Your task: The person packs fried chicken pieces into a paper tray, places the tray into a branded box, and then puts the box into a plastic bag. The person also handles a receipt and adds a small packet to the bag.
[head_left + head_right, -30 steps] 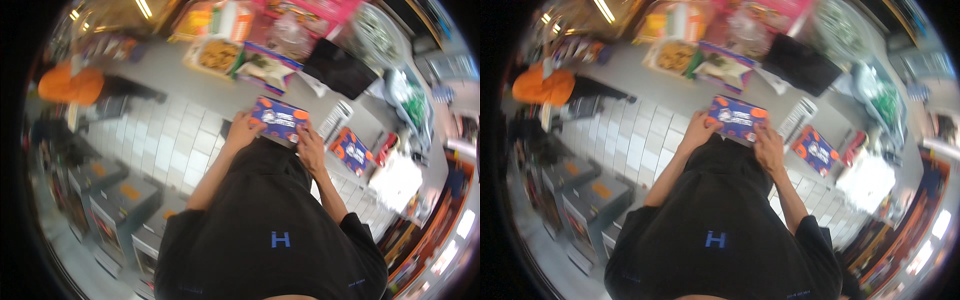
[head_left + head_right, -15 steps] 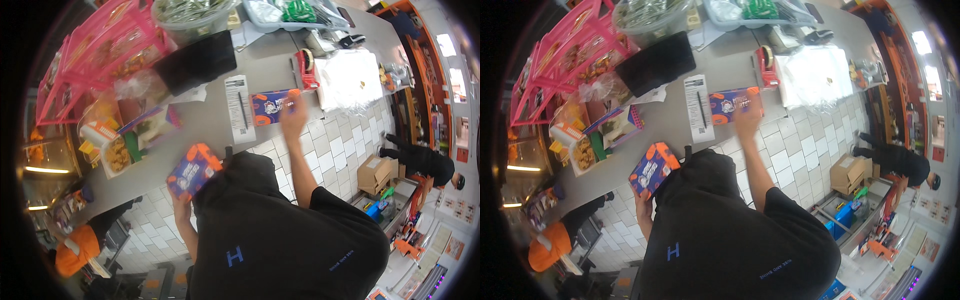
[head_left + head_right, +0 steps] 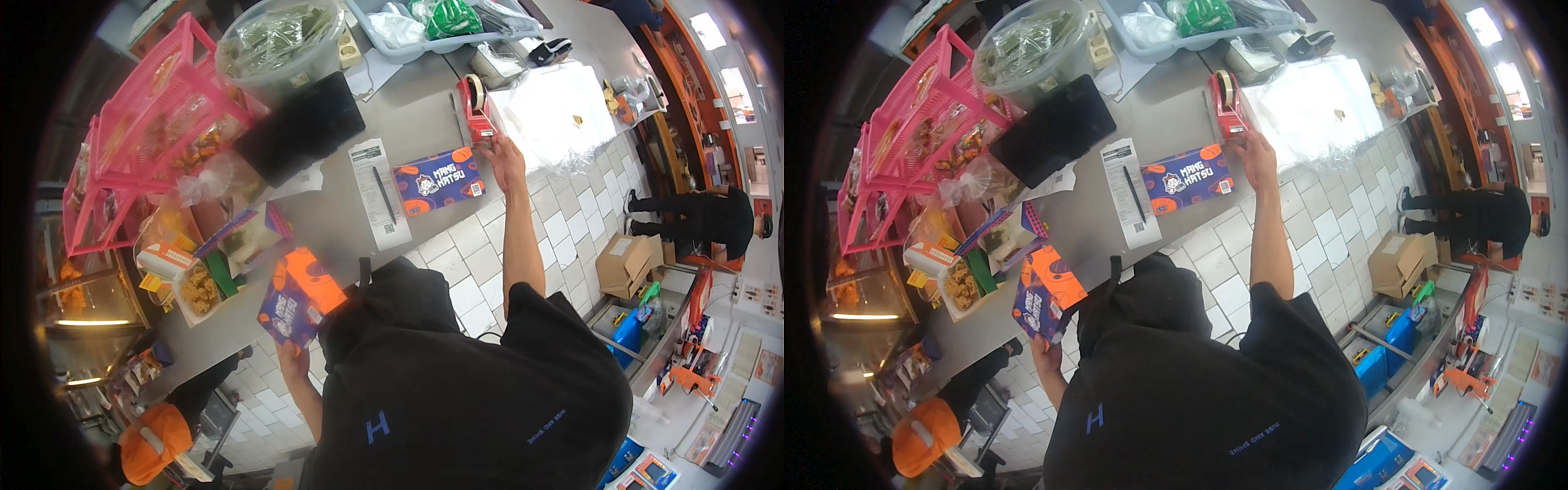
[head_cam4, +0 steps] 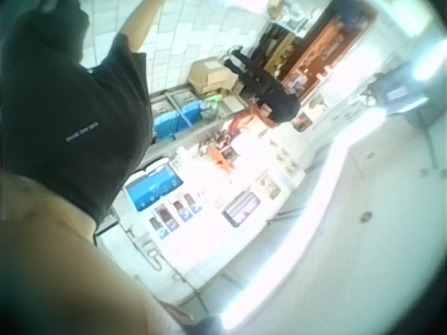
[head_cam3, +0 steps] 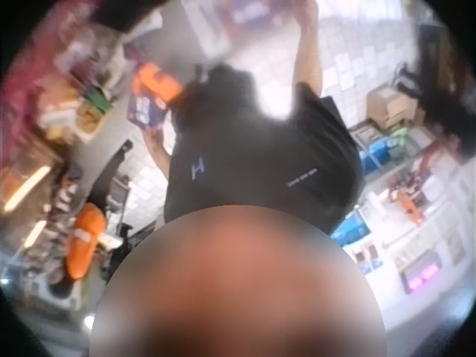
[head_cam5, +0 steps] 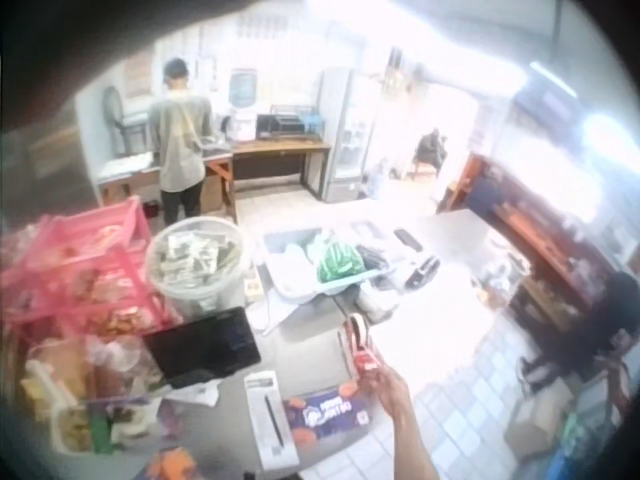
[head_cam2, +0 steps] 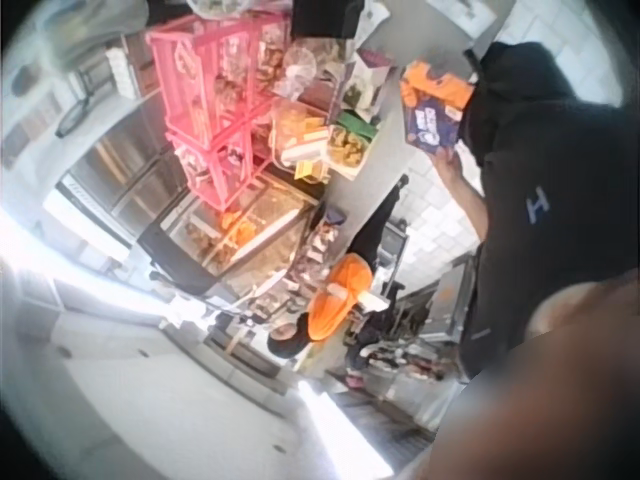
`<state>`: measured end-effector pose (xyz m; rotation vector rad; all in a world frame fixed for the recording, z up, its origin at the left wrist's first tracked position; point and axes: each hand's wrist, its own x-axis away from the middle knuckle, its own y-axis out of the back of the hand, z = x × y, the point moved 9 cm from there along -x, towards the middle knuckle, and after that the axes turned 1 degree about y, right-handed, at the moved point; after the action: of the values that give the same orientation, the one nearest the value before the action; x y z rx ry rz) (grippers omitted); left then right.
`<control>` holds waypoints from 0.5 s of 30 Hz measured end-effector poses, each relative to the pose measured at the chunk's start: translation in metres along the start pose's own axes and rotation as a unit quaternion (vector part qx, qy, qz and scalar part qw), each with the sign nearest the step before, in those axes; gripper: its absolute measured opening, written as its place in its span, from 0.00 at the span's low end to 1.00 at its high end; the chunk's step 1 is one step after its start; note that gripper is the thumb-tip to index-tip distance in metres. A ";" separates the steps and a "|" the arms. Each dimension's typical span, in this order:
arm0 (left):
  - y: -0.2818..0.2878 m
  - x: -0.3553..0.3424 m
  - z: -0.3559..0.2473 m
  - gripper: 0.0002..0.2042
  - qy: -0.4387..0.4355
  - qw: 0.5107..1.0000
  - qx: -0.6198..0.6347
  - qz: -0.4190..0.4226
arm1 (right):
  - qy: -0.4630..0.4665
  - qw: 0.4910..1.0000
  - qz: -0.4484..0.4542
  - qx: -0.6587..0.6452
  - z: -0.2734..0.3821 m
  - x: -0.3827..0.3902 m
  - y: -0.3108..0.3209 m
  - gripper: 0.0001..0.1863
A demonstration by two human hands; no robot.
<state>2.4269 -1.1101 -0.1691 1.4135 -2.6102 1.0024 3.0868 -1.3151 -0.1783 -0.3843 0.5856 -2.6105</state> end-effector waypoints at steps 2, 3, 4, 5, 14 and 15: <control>-0.006 0.001 -0.004 0.37 -0.002 1.000 0.012 0.011 | 0.036 0.999 -0.012 0.023 -0.010 0.007 0.009 0.10; -0.011 0.000 -0.007 0.36 -0.003 1.000 0.013 0.026 | 0.038 0.996 -0.032 0.073 -0.014 0.008 0.013 0.10; -0.013 -0.001 -0.011 0.35 -0.003 1.000 0.017 0.015 | 0.111 0.947 -0.053 0.297 0.000 0.011 0.010 0.11; -0.017 -0.004 -0.016 0.34 -0.006 1.000 0.021 0.003 | 0.162 0.844 -0.057 0.507 0.012 0.014 -0.003 0.12; -0.133 -0.047 -0.042 0.22 0.042 0.979 0.178 -0.091 | 0.083 0.934 0.123 0.324 0.079 0.131 -0.187 0.26; -0.153 -0.058 -0.049 0.21 0.035 0.981 0.179 -0.068 | 0.066 0.950 0.195 0.236 0.077 0.152 -0.219 0.30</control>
<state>2.5629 -1.0995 -0.0665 1.5603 -2.3291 1.5275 2.9048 -1.2335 0.0151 0.0583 0.0507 -2.2961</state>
